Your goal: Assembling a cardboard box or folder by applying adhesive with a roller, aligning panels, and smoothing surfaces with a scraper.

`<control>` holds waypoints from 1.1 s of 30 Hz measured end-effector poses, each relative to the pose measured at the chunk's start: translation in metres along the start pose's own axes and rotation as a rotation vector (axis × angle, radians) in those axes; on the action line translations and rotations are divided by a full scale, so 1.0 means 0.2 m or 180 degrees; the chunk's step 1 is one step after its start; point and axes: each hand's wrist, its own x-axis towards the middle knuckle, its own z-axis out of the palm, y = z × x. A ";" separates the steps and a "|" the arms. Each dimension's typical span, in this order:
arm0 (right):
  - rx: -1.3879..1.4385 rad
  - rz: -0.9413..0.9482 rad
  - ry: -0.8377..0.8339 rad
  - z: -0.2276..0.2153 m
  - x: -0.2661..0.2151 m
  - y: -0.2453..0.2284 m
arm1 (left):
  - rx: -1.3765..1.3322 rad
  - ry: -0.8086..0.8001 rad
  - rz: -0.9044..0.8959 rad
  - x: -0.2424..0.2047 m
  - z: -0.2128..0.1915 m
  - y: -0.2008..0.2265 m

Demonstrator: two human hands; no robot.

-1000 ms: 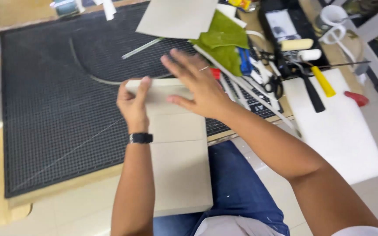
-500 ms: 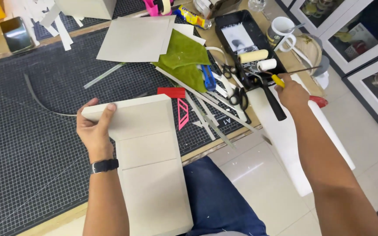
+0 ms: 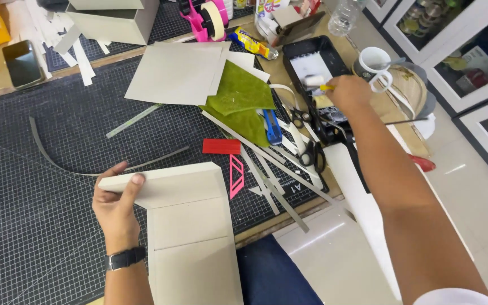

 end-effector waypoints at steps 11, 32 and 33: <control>-0.0839 0.0251 -0.0993 -0.43 0.06 0.01 | 0.0352 -0.0020 -0.0294 -0.02 0.00 0.05; -0.0541 0.0241 -0.1009 -0.46 0.07 0.09 | 0.0276 -0.0484 -0.0284 0.01 0.01 0.04; -0.0319 0.0203 -0.0958 -0.48 0.06 0.10 | 0.0324 -0.0472 -0.0284 -0.01 0.00 0.04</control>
